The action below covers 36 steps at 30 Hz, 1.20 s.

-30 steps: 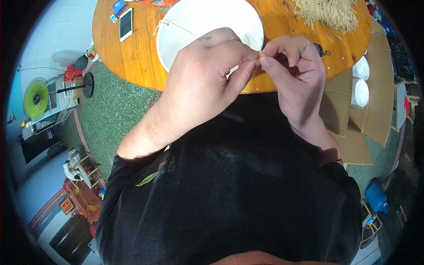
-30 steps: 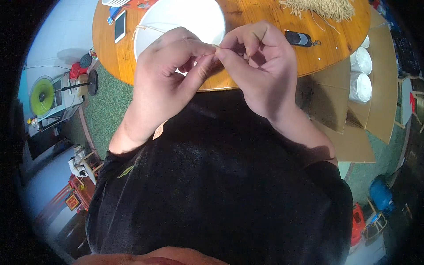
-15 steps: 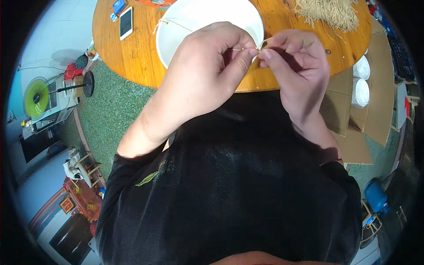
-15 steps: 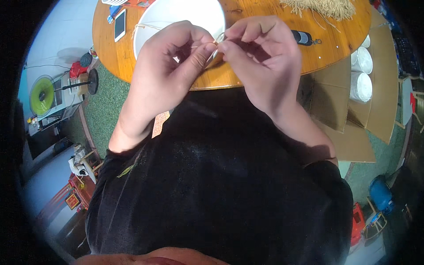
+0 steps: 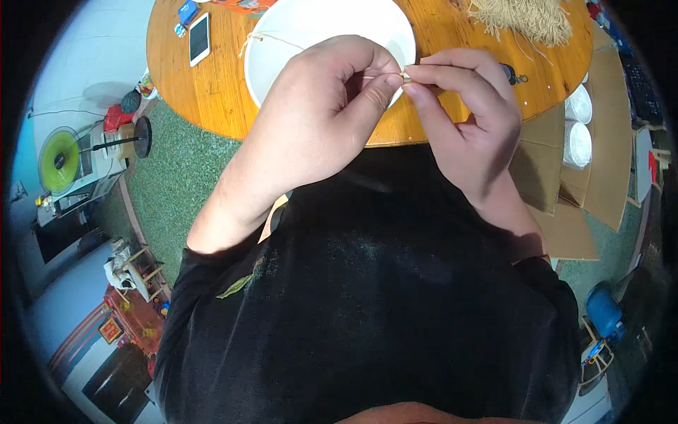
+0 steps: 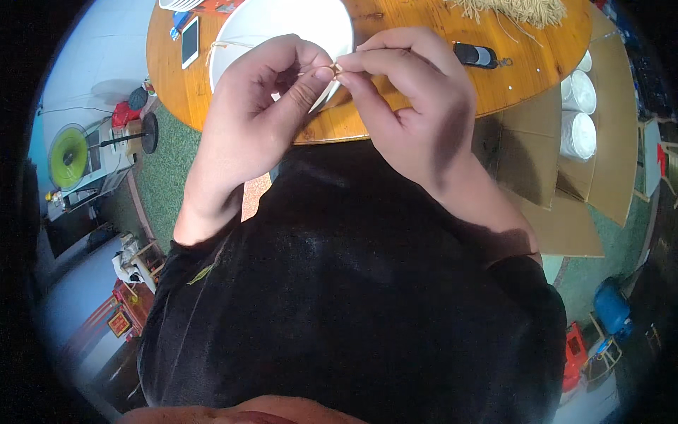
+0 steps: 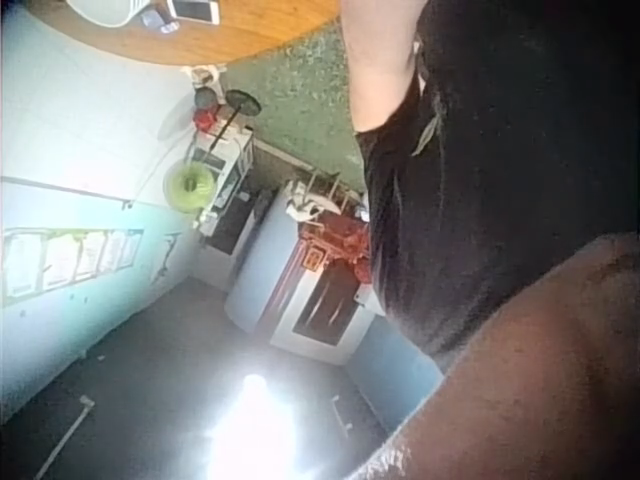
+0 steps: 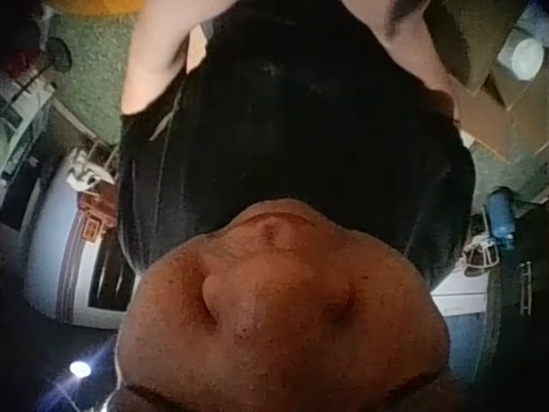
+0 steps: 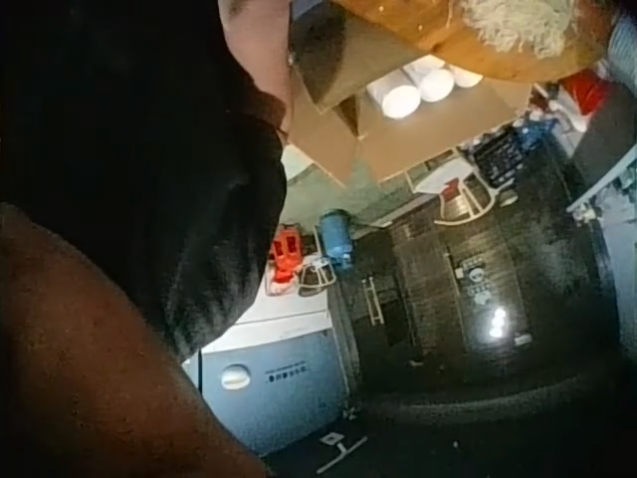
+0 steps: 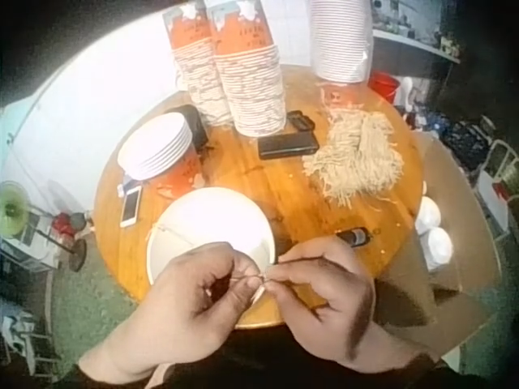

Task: Threading rubber bands through small paper tags and attaching them to plastic bowls as part of a manufacturing workflow.

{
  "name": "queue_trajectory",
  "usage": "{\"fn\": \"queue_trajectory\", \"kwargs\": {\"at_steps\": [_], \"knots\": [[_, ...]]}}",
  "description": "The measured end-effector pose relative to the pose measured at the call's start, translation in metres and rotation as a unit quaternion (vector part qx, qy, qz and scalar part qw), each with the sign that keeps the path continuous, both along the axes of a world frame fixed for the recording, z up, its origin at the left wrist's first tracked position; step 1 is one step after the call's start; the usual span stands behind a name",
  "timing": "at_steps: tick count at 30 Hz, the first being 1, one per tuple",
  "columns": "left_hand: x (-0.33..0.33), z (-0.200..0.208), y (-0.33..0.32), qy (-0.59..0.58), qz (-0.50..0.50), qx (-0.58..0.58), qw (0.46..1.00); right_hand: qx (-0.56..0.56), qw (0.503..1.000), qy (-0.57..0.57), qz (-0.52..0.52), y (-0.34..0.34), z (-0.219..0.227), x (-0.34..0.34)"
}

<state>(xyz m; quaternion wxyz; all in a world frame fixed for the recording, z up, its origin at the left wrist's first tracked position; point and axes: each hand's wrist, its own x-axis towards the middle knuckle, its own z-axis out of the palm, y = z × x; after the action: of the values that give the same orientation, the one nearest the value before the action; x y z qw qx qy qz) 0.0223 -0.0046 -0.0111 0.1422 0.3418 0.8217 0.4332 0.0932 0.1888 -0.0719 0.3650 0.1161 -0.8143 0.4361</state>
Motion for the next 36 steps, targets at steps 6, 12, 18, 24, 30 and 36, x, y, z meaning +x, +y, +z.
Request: {"fn": "queue_trajectory", "kwargs": {"at_steps": [6, 12, 18, 24, 30, 36], "knots": [[-0.002, 0.002, -0.002, 0.016, -0.01, -0.005, 1.0, 0.02, 1.0, 0.009, 0.011, -0.001, 0.003, -0.003], [-0.005, 0.001, -0.005, 0.006, -0.03, 0.0, 1.0, 0.019, 0.998, -0.038, 0.036, 0.001, 0.008, -0.003], [-0.003, 0.002, -0.003, 0.007, -0.015, 0.017, 1.0, -0.216, 0.955, -0.147, 0.138, -0.003, 0.001, -0.001], [-0.008, -0.005, -0.006, 0.117, -0.05, 0.017, 0.992, -0.349, 0.879, -0.263, 0.19, 0.001, 0.005, 0.004], [-0.003, -0.006, -0.005, 0.06, -0.035, 0.051, 0.996, -0.394, 0.837, -0.311, 0.22, 0.008, 0.009, 0.006], [-0.002, -0.002, -0.001, 0.14, -0.074, 0.05, 0.986, -0.41, 0.822, -0.316, 0.237, 0.008, 0.002, 0.005]]}}
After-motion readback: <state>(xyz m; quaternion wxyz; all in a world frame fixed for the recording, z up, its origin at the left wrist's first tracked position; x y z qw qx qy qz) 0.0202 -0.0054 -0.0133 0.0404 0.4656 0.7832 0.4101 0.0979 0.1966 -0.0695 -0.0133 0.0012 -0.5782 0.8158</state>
